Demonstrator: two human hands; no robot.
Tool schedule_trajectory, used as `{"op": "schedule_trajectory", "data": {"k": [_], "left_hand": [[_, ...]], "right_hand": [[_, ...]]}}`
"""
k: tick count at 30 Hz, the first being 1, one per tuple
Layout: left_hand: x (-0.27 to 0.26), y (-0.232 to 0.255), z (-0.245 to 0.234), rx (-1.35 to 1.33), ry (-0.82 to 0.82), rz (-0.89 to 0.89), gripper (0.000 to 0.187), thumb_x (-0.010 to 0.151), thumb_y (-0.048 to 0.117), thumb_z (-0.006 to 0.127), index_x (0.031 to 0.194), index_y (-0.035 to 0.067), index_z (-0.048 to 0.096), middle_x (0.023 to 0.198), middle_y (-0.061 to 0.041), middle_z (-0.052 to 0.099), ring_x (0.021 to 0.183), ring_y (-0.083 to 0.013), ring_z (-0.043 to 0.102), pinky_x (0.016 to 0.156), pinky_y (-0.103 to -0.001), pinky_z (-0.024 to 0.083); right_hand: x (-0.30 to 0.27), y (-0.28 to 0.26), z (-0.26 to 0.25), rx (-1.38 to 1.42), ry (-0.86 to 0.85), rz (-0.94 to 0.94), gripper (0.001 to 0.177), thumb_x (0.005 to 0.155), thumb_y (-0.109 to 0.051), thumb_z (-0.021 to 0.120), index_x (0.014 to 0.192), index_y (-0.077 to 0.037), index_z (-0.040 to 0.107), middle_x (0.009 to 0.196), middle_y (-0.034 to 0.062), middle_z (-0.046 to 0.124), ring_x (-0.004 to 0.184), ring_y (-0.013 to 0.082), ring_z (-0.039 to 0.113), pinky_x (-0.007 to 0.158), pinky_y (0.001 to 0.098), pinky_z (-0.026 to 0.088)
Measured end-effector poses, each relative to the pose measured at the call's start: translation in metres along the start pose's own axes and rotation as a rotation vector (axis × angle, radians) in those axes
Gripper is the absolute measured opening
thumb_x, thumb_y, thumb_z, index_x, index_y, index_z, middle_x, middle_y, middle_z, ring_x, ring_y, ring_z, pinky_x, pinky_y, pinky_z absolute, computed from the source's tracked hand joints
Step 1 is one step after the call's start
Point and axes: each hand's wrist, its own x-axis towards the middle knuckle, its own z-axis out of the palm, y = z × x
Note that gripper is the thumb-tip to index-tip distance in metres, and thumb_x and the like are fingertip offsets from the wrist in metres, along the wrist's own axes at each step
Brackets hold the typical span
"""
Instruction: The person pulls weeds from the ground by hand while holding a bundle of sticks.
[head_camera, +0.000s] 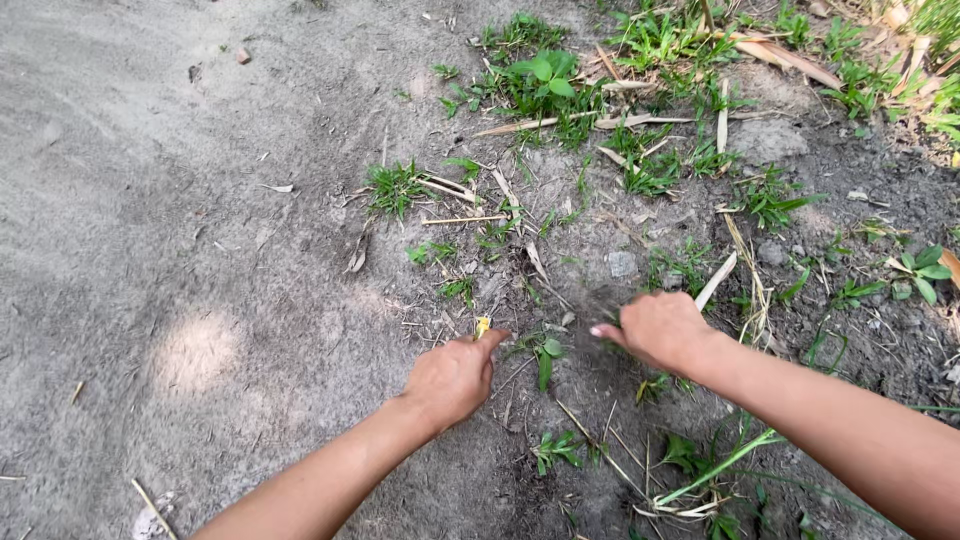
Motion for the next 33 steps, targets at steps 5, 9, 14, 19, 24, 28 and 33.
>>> {"op": "schedule_trajectory", "data": {"k": [5, 9, 14, 19, 24, 28, 33], "left_hand": [[-0.009, -0.001, 0.0, 0.023, 0.057, 0.031, 0.052, 0.096, 0.011, 0.044, 0.146, 0.023, 0.051, 0.101, -0.021, 0.07, 0.08, -0.034, 0.073, 0.07, -0.048, 0.062], [-0.012, -0.013, 0.007, 0.029, 0.131, 0.072, 0.05, 0.093, 0.013, 0.048, 0.142, 0.023, 0.055, 0.103, -0.02, 0.071, 0.086, -0.0363, 0.072, 0.077, -0.051, 0.059], [-0.026, -0.031, 0.011, 0.0, 0.161, 0.047, 0.048, 0.093, 0.015, 0.05, 0.139, 0.024, 0.057, 0.102, -0.018, 0.072, 0.091, -0.0373, 0.071, 0.08, -0.052, 0.058], [-0.03, -0.037, 0.002, -0.007, 0.103, -0.021, 0.05, 0.094, 0.015, 0.048, 0.143, 0.028, 0.054, 0.103, -0.018, 0.071, 0.092, -0.0373, 0.071, 0.081, -0.052, 0.058], [-0.028, -0.034, -0.002, -0.003, 0.095, 0.03, 0.052, 0.095, 0.014, 0.047, 0.146, 0.023, 0.052, 0.1, -0.019, 0.072, 0.09, -0.0355, 0.072, 0.081, -0.051, 0.058], [-0.031, -0.029, -0.005, 0.002, 0.144, 0.062, 0.052, 0.093, 0.012, 0.049, 0.144, 0.02, 0.054, 0.102, -0.018, 0.071, 0.089, -0.0354, 0.072, 0.078, -0.051, 0.059], [-0.032, -0.017, -0.016, 0.051, 0.006, -0.028, 0.052, 0.099, 0.013, 0.041, 0.15, 0.023, 0.047, 0.101, -0.018, 0.071, 0.087, -0.0303, 0.073, 0.076, -0.047, 0.061]], "right_hand": [[0.034, -0.065, -0.039, 0.243, 0.682, -0.151, 0.056, 0.096, -0.058, 0.051, 0.096, -0.006, 0.071, 0.099, 0.0145, 0.071, 0.097, 0.031, 0.071, 0.079, 0.046, 0.06], [0.081, -0.141, -0.062, 0.348, 0.495, -0.157, 0.052, 0.099, -0.054, 0.053, 0.105, -0.006, 0.071, 0.102, 0.0148, 0.074, 0.097, 0.0325, 0.073, 0.081, 0.0462, 0.059], [0.117, -0.182, -0.058, 0.348, 0.388, -0.065, 0.058, 0.099, -0.06, 0.052, 0.102, -0.007, 0.074, 0.106, 0.0142, 0.073, 0.098, 0.0311, 0.073, 0.08, 0.0437, 0.059], [0.156, -0.166, -0.028, 0.318, 0.628, -0.217, 0.041, 0.103, -0.04, 0.05, 0.093, -0.01, 0.076, 0.091, 0.0153, 0.076, 0.086, 0.0326, 0.075, 0.075, 0.0461, 0.061], [0.149, -0.144, -0.011, 0.39, 0.705, -0.335, 0.042, 0.102, -0.038, 0.052, 0.081, -0.007, 0.071, 0.077, 0.0184, 0.072, 0.074, 0.0391, 0.07, 0.071, 0.0503, 0.057], [0.112, -0.126, -0.003, 0.437, 0.822, -0.436, 0.039, 0.102, -0.033, 0.056, 0.076, -0.005, 0.065, 0.068, 0.0204, 0.069, 0.064, 0.0404, 0.068, 0.063, 0.0521, 0.055], [0.043, -0.091, 0.012, 0.409, 0.728, -0.526, 0.038, 0.103, -0.031, 0.057, 0.077, -0.004, 0.061, 0.06, 0.0175, 0.063, 0.05, 0.0354, 0.062, 0.05, 0.0481, 0.053]]}}
